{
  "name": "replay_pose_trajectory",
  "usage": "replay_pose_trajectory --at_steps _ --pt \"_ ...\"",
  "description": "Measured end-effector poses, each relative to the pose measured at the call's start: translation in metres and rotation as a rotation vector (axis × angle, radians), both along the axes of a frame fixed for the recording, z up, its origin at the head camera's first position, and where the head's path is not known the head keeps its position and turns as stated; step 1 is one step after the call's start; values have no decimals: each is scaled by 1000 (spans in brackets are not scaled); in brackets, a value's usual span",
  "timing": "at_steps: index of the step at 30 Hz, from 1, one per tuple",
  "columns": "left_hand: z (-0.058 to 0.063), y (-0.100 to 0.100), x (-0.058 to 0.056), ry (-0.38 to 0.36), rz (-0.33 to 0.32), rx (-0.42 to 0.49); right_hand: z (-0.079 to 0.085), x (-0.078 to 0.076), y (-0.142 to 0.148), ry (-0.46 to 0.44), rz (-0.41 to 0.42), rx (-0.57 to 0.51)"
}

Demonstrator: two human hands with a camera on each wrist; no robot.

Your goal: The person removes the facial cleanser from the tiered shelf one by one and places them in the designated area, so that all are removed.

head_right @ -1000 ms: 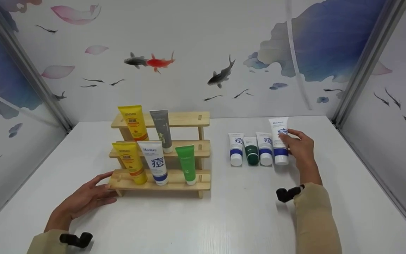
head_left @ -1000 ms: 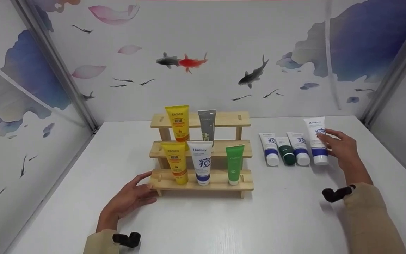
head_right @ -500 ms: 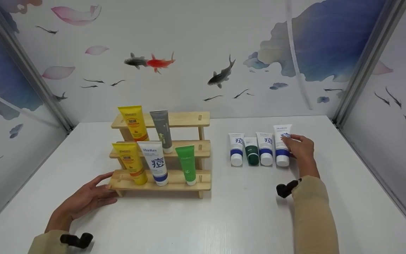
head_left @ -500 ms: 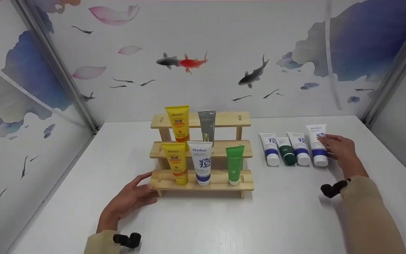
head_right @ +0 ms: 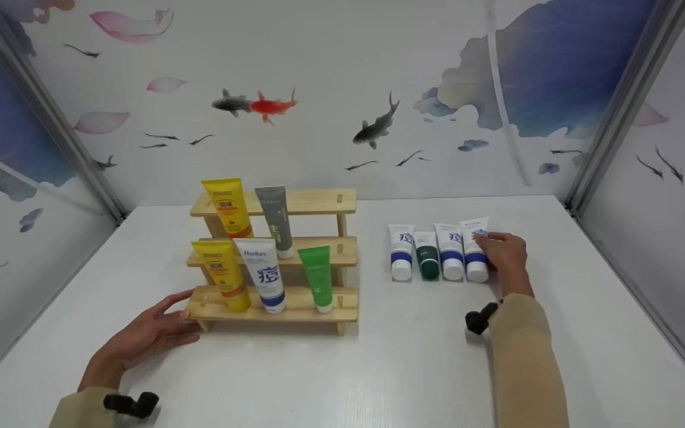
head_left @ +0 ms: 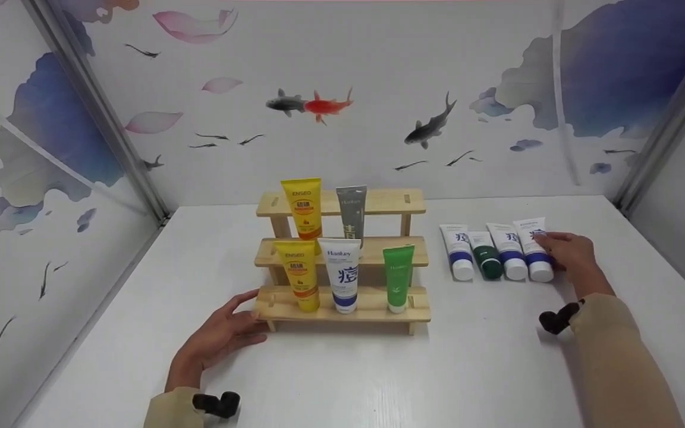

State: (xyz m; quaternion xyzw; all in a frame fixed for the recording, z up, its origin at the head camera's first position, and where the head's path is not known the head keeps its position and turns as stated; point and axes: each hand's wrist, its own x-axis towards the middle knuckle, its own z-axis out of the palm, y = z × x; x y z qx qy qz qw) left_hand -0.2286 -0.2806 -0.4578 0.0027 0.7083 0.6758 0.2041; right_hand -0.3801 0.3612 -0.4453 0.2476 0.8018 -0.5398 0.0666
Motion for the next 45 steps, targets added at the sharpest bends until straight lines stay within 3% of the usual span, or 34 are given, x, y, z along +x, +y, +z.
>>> replay_pose_trajectory --at_steps 6,13,20,28,33,38,45 --pt "0 0 0 -9 8 3 -2 3 7 5 27 -27" --pt "0 0 0 -15 6 16 2 14 13 -21 118 32" --pt "0 -1 0 -15 -5 29 17 23 -1 85 94 57" --pt "2 0 0 -17 2 13 50 32 -38 261 118 85" --pt "0 1 -1 -4 12 -9 81 46 -74 399 220 100" --pt "0 1 -1 -3 10 -18 109 63 -111 481 334 55" --pt "1 1 1 -1 5 -15 134 83 -157 598 511 5"
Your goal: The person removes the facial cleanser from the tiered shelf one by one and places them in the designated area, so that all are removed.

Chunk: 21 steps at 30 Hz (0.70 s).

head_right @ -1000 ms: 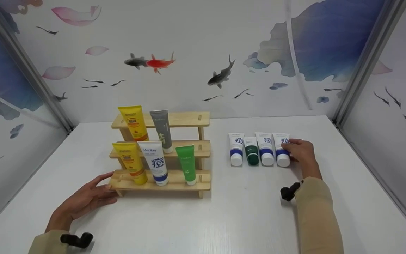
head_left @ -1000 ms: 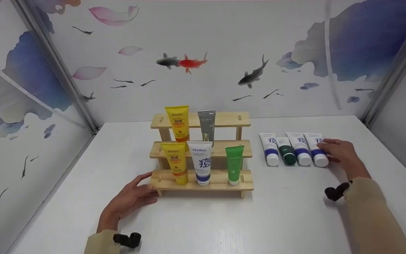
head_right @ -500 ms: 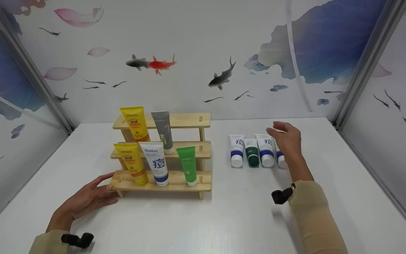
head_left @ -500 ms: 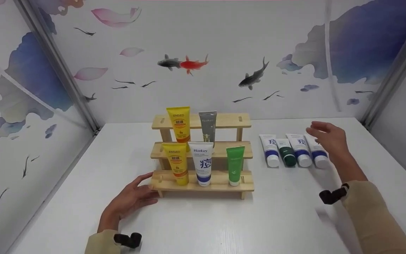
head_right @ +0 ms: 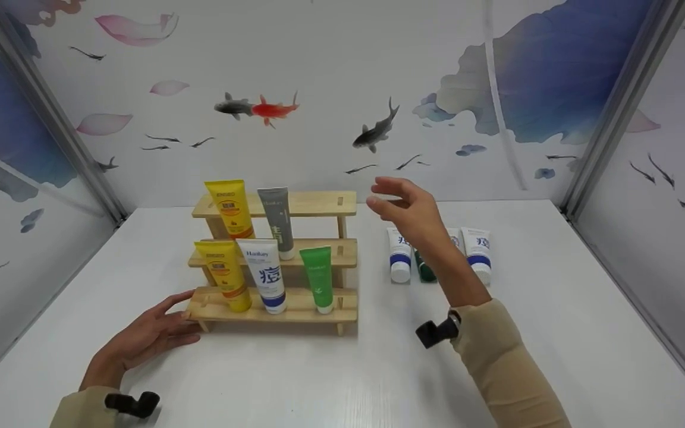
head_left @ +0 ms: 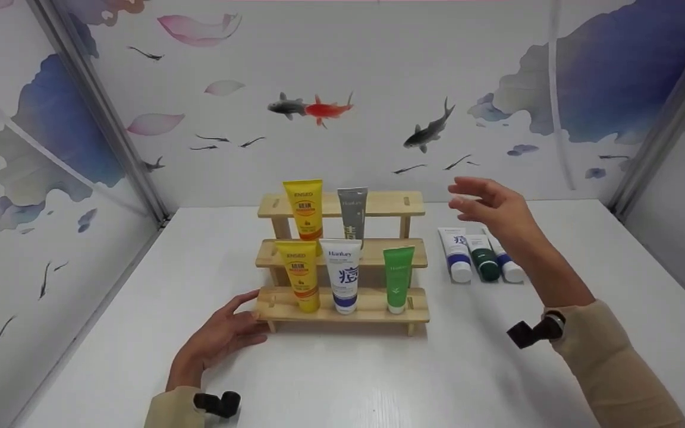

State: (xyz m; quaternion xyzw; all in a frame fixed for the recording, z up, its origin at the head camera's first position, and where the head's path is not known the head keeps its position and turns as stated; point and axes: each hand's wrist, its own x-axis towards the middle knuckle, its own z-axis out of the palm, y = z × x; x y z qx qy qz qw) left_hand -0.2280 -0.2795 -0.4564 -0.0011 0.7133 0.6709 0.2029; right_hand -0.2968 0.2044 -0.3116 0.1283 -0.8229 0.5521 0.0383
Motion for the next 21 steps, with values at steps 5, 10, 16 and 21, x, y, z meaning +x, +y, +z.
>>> replay_pose_trajectory --at_steps 5,10,16,21 --pt "-1 -1 1 6 1 3 7 5 -24 19 88 14" --pt "-2 -2 0 12 3 22 10 4 -45 6 124 13" --pt "-2 -1 1 14 7 21 11 1 -65 -15 161 9" --pt "-2 1 1 19 12 16 12 -4 -81 -42 192 21"
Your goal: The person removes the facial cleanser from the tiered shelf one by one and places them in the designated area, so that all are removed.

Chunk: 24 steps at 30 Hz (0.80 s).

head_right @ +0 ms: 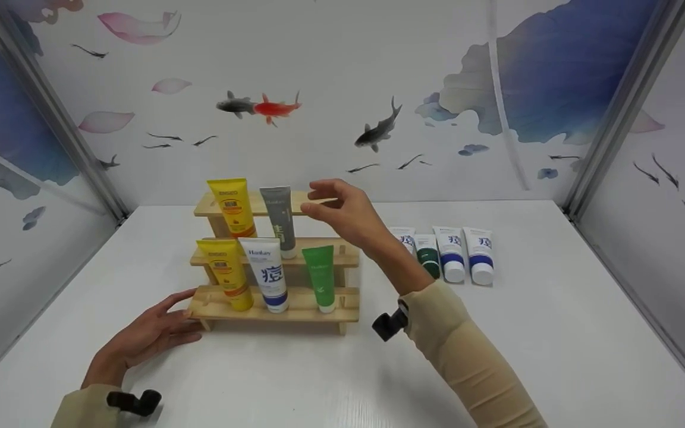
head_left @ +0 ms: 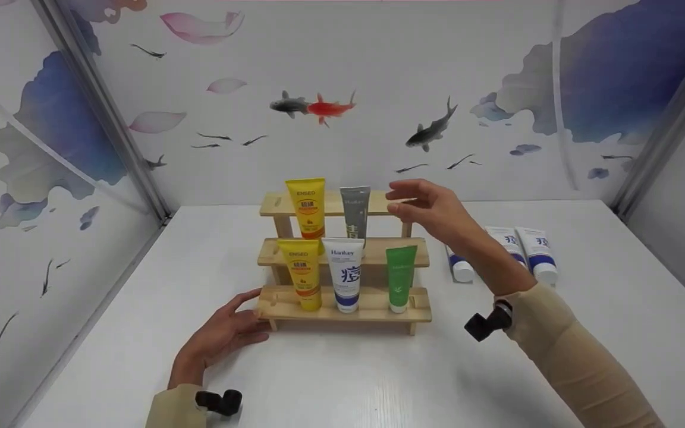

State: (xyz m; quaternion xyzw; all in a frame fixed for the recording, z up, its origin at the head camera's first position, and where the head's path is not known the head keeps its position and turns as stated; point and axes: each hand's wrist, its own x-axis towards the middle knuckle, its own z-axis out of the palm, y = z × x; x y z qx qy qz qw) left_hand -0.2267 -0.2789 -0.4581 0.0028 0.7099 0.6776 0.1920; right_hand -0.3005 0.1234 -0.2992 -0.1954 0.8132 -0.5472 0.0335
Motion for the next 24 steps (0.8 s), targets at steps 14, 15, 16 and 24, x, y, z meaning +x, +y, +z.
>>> replay_pose_trajectory --at_steps 14,15,16,24 --pt "1 0 0 -18 12 -7 -3 -14 -30 -82 -12 -52" --pt "1 0 -1 -20 13 -8 -4 -15 -31 -88 -11 -50" --pt "1 0 -1 -22 14 -9 -4 -16 -32 -94 -10 -45" --pt "0 1 -1 -31 24 -20 -5 -25 -39 -143 -16 -1"
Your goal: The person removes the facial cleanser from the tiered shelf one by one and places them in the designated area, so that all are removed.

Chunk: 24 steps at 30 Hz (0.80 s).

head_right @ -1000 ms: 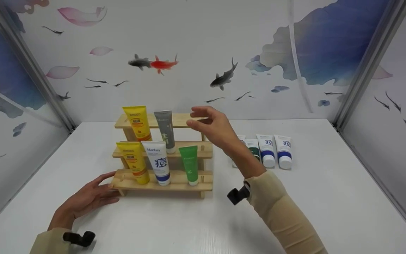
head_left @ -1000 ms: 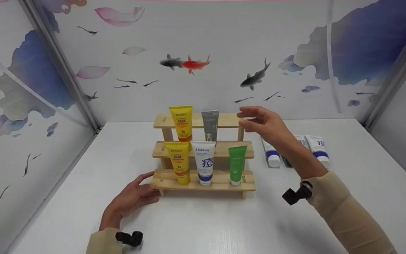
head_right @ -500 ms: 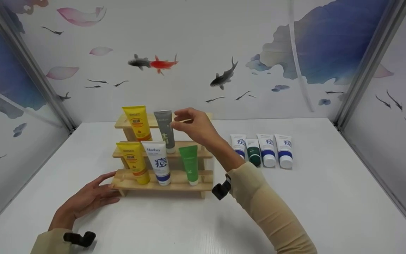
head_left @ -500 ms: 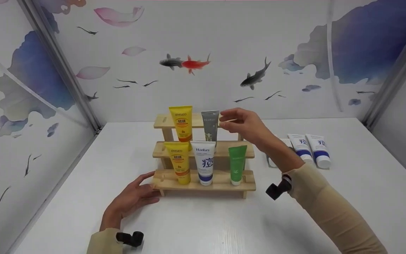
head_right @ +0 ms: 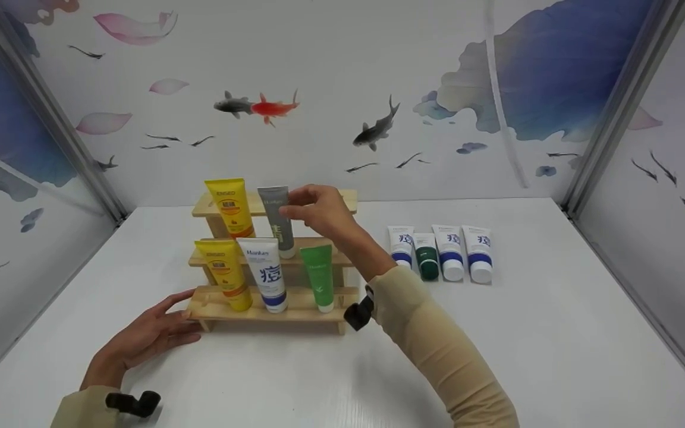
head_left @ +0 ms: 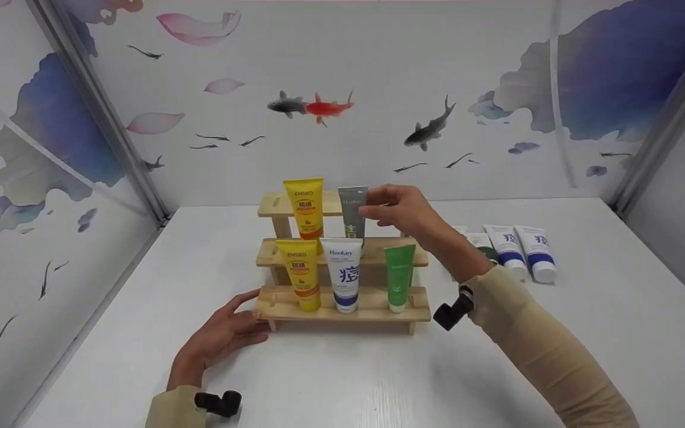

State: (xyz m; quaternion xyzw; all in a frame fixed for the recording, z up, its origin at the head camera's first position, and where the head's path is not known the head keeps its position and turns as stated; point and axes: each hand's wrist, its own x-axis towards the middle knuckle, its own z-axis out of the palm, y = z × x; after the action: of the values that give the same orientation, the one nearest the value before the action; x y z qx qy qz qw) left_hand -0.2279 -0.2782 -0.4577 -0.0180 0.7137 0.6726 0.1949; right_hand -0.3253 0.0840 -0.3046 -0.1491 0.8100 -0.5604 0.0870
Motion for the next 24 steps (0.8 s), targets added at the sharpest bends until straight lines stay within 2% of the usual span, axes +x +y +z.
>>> replay_pose_trajectory --at_steps 12,19,24 --pt "1 0 0 10 -16 -3 -5 -4 -1 71 -8 44" --pt "0 -1 0 12 -31 -1 -10 -5 8 91 -38 -122" --pt "0 -3 -1 2 -24 4 -9 -1 18 102 -53 -169"
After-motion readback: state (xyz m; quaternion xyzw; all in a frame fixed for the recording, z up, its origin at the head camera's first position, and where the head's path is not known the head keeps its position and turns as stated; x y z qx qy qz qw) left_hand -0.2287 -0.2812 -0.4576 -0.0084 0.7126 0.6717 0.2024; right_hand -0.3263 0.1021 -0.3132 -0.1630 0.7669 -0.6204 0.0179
